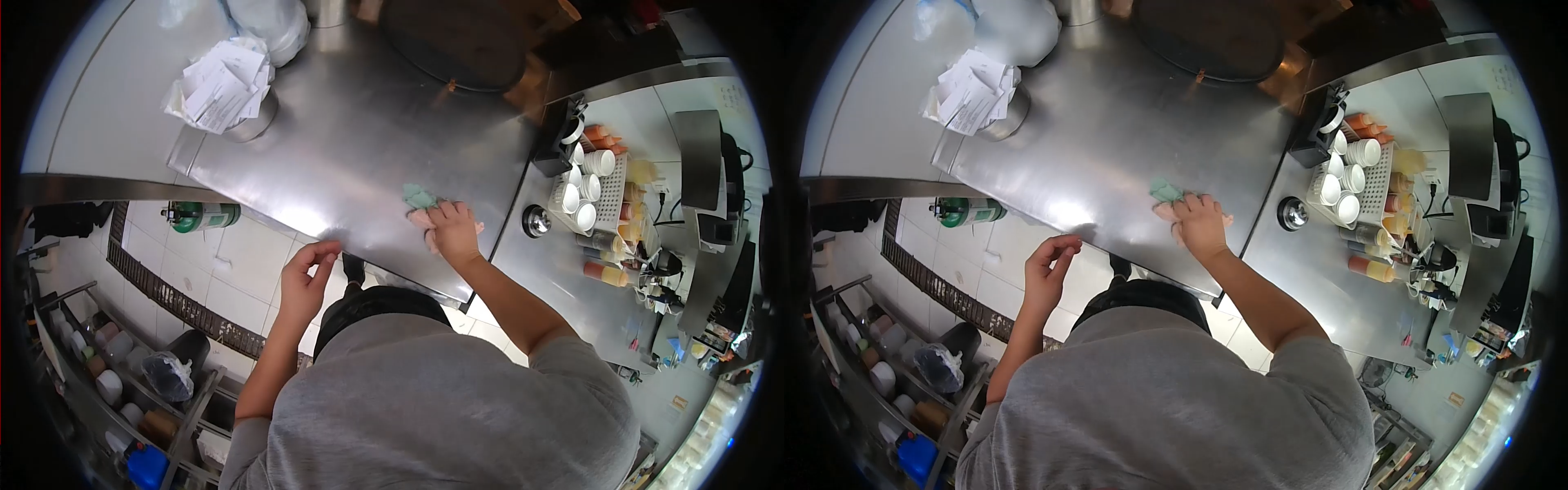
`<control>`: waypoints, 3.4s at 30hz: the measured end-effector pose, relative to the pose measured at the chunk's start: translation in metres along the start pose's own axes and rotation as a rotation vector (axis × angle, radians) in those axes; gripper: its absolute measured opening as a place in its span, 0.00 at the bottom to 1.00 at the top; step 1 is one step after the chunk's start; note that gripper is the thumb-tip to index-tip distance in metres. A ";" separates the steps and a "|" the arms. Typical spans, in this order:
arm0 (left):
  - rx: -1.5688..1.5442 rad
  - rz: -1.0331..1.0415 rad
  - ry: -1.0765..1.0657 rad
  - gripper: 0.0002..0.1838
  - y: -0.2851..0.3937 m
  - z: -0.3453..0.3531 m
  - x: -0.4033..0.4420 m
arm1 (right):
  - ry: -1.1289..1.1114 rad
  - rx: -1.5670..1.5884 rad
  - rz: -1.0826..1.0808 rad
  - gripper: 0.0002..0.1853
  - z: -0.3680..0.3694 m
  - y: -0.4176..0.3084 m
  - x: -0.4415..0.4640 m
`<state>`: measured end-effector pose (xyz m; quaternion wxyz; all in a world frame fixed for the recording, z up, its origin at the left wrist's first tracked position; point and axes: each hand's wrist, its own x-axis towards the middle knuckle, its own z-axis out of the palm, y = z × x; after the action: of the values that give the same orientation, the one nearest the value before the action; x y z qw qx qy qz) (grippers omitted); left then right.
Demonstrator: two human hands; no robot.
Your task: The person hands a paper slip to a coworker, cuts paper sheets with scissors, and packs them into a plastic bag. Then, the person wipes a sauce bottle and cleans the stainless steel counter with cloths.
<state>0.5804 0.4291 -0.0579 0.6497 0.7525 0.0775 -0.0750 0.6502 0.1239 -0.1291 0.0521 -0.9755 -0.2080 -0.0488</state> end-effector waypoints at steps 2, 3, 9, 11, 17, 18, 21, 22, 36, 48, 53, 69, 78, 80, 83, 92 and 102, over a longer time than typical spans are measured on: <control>-0.009 -0.017 -0.003 0.09 -0.001 0.002 0.003 | -0.010 0.010 -0.015 0.17 -0.002 0.006 0.015; -0.013 -0.020 -0.004 0.09 -0.001 0.002 0.005 | -0.029 -0.018 0.059 0.18 -0.001 0.011 0.036; 0.018 -0.060 0.053 0.09 -0.005 0.000 -0.005 | 0.273 -0.064 0.422 0.14 0.035 0.034 0.206; 0.026 -0.113 0.078 0.09 -0.011 -0.006 -0.017 | 0.506 -0.159 0.502 0.12 0.072 0.027 0.242; -0.105 -0.103 0.107 0.08 -0.016 -0.003 -0.027 | -0.196 0.549 -0.332 0.25 0.053 -0.144 0.157; -0.093 -0.059 0.100 0.08 -0.006 -0.002 -0.022 | -0.373 0.596 -0.566 0.25 0.033 -0.157 0.138; -0.080 0.065 0.042 0.08 0.021 0.000 -0.003 | -0.168 0.562 -0.594 0.25 0.034 -0.135 0.069; -0.100 0.093 0.011 0.08 0.026 0.002 0.004 | -0.128 0.550 -0.545 0.26 0.035 -0.115 0.046; 0.120 0.295 -0.719 0.10 0.074 0.207 0.027 | 0.016 0.030 0.867 0.32 -0.107 0.129 -0.295; 0.354 0.452 -0.948 0.12 0.135 0.401 -0.061 | 0.312 0.091 0.734 0.31 -0.068 0.190 -0.335; 0.387 0.647 -0.886 0.12 0.193 0.449 -0.083 | 0.368 0.147 0.693 0.30 -0.060 0.195 -0.344; 0.460 1.008 -0.600 0.18 0.313 0.459 -0.115 | 0.364 0.257 0.581 0.28 -0.064 0.199 -0.354; 0.520 0.780 -0.420 0.21 0.289 0.465 -0.051 | 0.373 0.225 0.593 0.26 -0.060 0.199 -0.351; 0.690 0.810 -0.390 0.21 0.254 0.476 -0.012 | 0.370 0.248 0.594 0.26 -0.059 0.200 -0.349; 0.867 0.792 -0.505 0.16 0.196 0.494 0.026 | 0.368 0.271 0.601 0.27 -0.065 0.199 -0.349; 1.051 0.792 -0.282 0.38 0.073 0.500 0.051 | 0.222 0.188 0.641 0.27 -0.067 0.200 -0.338; 0.302 0.285 0.005 0.09 -0.029 0.289 -0.146 | 0.200 0.040 0.585 0.26 -0.052 0.197 -0.328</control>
<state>0.4277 0.1442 -0.0962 0.5332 0.8450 -0.0404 0.0086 0.4294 -0.1930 -0.1316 0.1032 -0.9832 0.0866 -0.1232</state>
